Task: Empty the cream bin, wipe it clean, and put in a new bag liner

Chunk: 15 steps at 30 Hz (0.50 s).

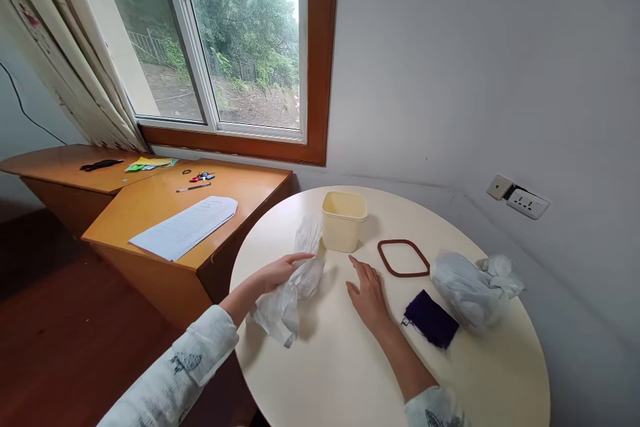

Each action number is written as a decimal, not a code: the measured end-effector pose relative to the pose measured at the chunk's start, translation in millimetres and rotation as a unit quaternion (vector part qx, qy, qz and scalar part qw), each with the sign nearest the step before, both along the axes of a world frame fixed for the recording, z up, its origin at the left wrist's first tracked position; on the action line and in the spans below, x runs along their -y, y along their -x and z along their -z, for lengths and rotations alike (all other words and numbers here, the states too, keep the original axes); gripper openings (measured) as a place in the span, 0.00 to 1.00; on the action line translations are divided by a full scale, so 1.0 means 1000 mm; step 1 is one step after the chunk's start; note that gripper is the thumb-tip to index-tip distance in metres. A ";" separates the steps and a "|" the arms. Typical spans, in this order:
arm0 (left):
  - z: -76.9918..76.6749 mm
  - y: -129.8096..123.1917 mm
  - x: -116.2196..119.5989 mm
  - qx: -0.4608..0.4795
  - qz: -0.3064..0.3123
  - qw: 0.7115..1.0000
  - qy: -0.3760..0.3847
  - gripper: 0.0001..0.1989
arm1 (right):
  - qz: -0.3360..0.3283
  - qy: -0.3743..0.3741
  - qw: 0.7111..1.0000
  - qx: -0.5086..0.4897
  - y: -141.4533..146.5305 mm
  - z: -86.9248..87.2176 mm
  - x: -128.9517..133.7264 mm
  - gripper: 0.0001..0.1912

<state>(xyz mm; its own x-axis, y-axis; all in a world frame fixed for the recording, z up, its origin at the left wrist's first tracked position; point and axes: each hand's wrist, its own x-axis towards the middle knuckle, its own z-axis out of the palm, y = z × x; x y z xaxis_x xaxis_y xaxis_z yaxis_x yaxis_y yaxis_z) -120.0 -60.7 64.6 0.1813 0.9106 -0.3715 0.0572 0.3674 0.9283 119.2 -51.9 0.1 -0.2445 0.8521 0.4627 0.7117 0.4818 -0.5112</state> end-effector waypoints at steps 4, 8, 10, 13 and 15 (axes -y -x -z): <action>0.002 -0.030 0.021 0.156 -0.002 0.985 0.077 0.18 | -0.065 -0.015 0.997 -0.028 0.020 0.004 0.013 0.40; 0.000 -0.052 0.028 0.322 -0.009 0.941 0.106 0.14 | -0.149 -0.004 0.985 -0.088 0.041 0.010 0.031 0.32; -0.001 -0.056 0.028 0.353 -0.016 0.928 0.116 0.17 | -0.175 0.007 0.978 -0.116 0.047 0.008 0.038 0.30; -0.004 -0.058 0.027 0.356 -0.053 0.922 0.144 0.20 | -0.197 0.022 0.967 -0.162 0.049 0.001 0.044 0.26; -0.007 -0.058 0.026 0.347 -0.073 0.922 0.156 0.21 | -0.192 0.045 0.956 -0.217 0.047 -0.004 0.046 0.21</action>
